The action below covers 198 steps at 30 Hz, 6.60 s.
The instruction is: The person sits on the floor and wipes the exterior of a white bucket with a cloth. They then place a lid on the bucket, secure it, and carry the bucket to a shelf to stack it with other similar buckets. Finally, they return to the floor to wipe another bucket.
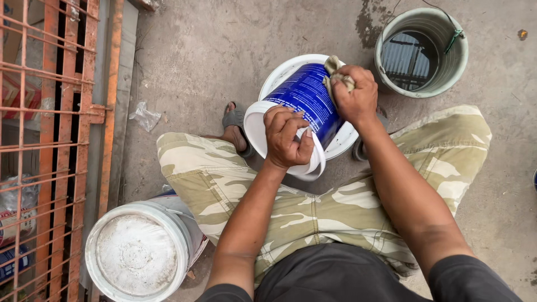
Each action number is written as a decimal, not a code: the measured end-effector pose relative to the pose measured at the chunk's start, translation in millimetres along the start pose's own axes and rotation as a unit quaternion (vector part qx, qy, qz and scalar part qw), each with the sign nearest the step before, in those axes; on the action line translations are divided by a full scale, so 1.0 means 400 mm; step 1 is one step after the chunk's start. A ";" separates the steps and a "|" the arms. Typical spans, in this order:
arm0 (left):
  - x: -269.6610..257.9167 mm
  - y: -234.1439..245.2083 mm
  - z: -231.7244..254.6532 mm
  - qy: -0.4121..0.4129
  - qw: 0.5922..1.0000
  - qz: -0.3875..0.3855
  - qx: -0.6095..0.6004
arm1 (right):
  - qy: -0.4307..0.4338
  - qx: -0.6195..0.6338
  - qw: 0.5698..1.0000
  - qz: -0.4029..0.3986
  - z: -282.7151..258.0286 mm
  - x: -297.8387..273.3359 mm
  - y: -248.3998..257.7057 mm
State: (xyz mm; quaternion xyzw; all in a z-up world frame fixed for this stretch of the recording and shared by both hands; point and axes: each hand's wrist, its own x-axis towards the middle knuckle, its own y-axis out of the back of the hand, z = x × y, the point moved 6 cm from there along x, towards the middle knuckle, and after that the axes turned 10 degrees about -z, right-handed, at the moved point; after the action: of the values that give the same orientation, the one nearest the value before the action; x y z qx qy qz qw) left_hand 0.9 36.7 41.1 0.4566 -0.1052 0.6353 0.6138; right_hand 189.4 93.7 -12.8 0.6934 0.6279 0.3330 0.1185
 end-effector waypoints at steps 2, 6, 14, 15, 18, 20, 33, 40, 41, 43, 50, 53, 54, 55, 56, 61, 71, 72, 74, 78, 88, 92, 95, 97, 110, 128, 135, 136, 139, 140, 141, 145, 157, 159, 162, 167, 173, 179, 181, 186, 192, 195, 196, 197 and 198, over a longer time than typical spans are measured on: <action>-0.004 0.000 0.003 -0.001 1.000 0.000 0.001 | 0.043 0.069 0.996 -0.034 -0.117 -0.017 -0.030; -0.014 0.025 0.005 -0.001 1.000 0.003 -0.020 | 0.130 0.119 0.983 -0.042 -0.244 -0.052 -0.032; -0.020 0.021 0.015 -0.021 0.999 0.023 -0.019 | 0.027 0.029 0.999 -0.036 -0.131 -0.022 -0.055; -0.024 0.015 0.019 -0.021 0.999 0.024 -0.013 | 0.046 0.124 0.988 -0.076 -0.195 -0.046 -0.083; -0.029 0.013 0.026 -0.011 0.999 0.013 -0.036 | 0.052 0.052 0.995 -0.070 -0.143 -0.048 -0.085; -0.020 0.012 0.027 -0.004 1.000 0.022 0.006 | 0.013 -0.017 0.999 -0.040 -0.002 -0.002 -0.038; 0.040 -0.009 0.043 -0.018 0.998 0.028 -0.046 | -0.176 -0.059 0.979 -0.089 0.100 0.031 0.003; 0.027 0.005 0.036 -0.008 0.998 0.015 -0.056 | 0.050 0.102 0.988 -0.104 -0.099 -0.012 -0.037; 0.026 0.006 0.037 -0.012 0.998 0.020 -0.058 | -0.039 0.017 0.993 -0.108 -0.022 0.009 -0.033; 0.028 0.002 0.042 -0.016 0.998 0.026 -0.058 | -0.127 -0.068 0.983 -0.110 0.078 0.026 -0.027; 0.027 -0.025 0.055 -0.025 0.997 0.020 -0.068 | -0.044 0.032 0.992 -0.113 -0.127 -0.021 -0.018; 0.034 -0.026 0.070 -0.035 0.996 0.015 -0.075 | -0.140 -0.020 0.986 -0.090 0.043 0.003 0.001; 0.039 -0.028 0.075 -0.044 0.996 0.019 -0.078 | -0.189 -0.039 0.979 -0.063 0.114 0.014 0.018; 0.041 -0.029 0.078 -0.044 0.996 0.020 -0.079 | -0.189 -0.040 0.979 -0.063 0.050 0.010 0.022; 0.044 -0.032 0.082 -0.045 0.996 0.020 -0.077 | -0.177 -0.011 0.981 -0.084 -0.015 0.007 0.019; 0.042 -0.028 0.088 -0.049 0.996 0.016 -0.067 | -0.003 0.060 0.993 -0.105 -0.128 -0.030 0.018; 0.028 -0.035 0.080 -0.036 0.996 0.006 -0.084 | -0.061 0.066 0.992 -0.089 -0.111 -0.046 0.010; 0.022 -0.030 0.077 -0.033 0.996 0.000 -0.084 | 0.001 0.084 0.994 -0.075 -0.121 -0.059 0.011; 0.026 -0.023 0.082 -0.031 0.996 0.000 -0.087 | -0.044 0.017 0.997 -0.064 0.015 -0.035 0.018; 0.040 -0.029 0.084 -0.045 0.995 0.011 -0.088 | -0.054 -0.066 0.995 -0.050 -0.001 -0.002 0.031; 0.016 -0.014 0.076 -0.037 0.996 0.018 -0.074 | -0.240 -0.044 0.969 -0.041 0.066 -0.013 0.024; 0.003 -0.018 0.075 -0.040 0.997 0.011 -0.059 | -0.039 0.074 0.994 -0.071 -0.151 -0.052 0.002; 0.017 -0.012 0.074 -0.040 0.997 0.004 -0.062 | -0.037 0.008 0.998 -0.049 -0.024 -0.035 -0.001; 0.023 -0.011 0.077 -0.034 0.997 0.013 -0.068 | -0.108 -0.072 0.991 -0.041 0.023 -0.013 0.008; 0.023 -0.043 0.096 -0.061 0.996 0.016 -0.066 | 0.057 0.021 0.994 -0.089 -0.110 -0.045 0.035; 0.029 -0.042 0.101 -0.056 0.995 0.013 -0.085 | -0.160 0.044 0.980 -0.106 -0.036 -0.011 0.022; 0.044 -0.023 0.117 -0.053 0.993 0.006 -0.104 | -0.213 0.011 0.969 -0.128 0.117 0.023 0.015; 0.044 -0.023 0.119 -0.054 0.993 0.009 -0.101 | -0.209 0.012 0.969 -0.130 0.093 0.023 0.017; 0.039 -0.024 0.118 -0.058 0.994 0.014 -0.096 | -0.068 0.063 0.985 -0.147 -0.064 0.027 0.019; 0.038 -0.027 0.125 -0.069 0.993 0.018 -0.092 | -0.011 0.063 0.985 -0.158 -0.151 0.020 0.024; 0.034 -0.025 0.125 -0.085 0.992 0.017 -0.092 | 0.044 0.063 0.984 -0.161 -0.239 0.008 0.024; 0.011 -0.029 0.116 -0.060 0.994 -0.019 -0.094 | -0.195 -0.012 0.961 -0.194 0.018 0.046 -0.028; 0.041 -0.024 -0.006 0.067 0.992 -0.105 -0.035 | -0.314 0.015 0.946 -0.080 0.122 0.002 0.037; 0.044 -0.025 -0.033 0.117 0.991 -0.067 -0.019 | -0.326 0.019 0.942 -0.070 0.125 -0.010 0.038; 0.045 -0.018 -0.033 0.070 0.996 -0.032 -0.040 | -0.256 0.040 0.966 0.003 0.124 -0.027 0.041; 0.022 -0.027 0.071 -0.047 0.997 -0.055 0.013 | -0.281 0.050 0.958 0.036 0.189 -0.054 0.018; 0.045 -0.022 0.036 -0.052 0.998 -0.018 -0.024 | -0.081 0.080 0.993 0.023 -0.068 -0.053 0.009; 0.028 -0.010 0.047 -0.048 0.997 0.009 -0.062 | 0.002 0.004 1.000 -0.006 0.072 -0.021 0.003; 0.028 -0.004 0.061 -0.065 0.996 0.019 -0.058 | -0.155 -0.074 0.985 -0.009 0.128 -0.033 0.009; 0.024 0.007 0.057 -0.069 0.996 0.026 -0.053 | 0.072 0.074 0.992 -0.073 -0.237 -0.058 0.012; -0.004 0.013 0.073 -0.037 0.996 0.036 0.071 | -0.204 -0.069 0.976 -0.011 0.162 -0.014 0.015; -0.025 0.000 0.062 -0.030 0.998 0.035 0.038 | -0.057 0.009 0.998 -0.025 -0.050 -0.049 -0.017; -0.021 -0.002 0.063 -0.028 0.998 0.037 0.041 | -0.055 0.010 0.998 -0.029 -0.103 -0.053 -0.006; -0.022 0.004 0.059 -0.022 0.999 0.040 0.030 | 0.004 0.061 0.997 -0.050 -0.173 -0.061 -0.007; -0.024 0.010 0.056 -0.015 0.999 0.043 0.019 | 0.062 0.112 0.989 -0.071 -0.244 -0.072 -0.005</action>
State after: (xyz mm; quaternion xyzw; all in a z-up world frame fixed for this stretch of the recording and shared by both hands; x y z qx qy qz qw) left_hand 6.0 13.9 48.6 0.4726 -0.1225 0.6562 0.5754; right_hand 128.4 41.9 50.4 0.6336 0.7154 0.2937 0.0243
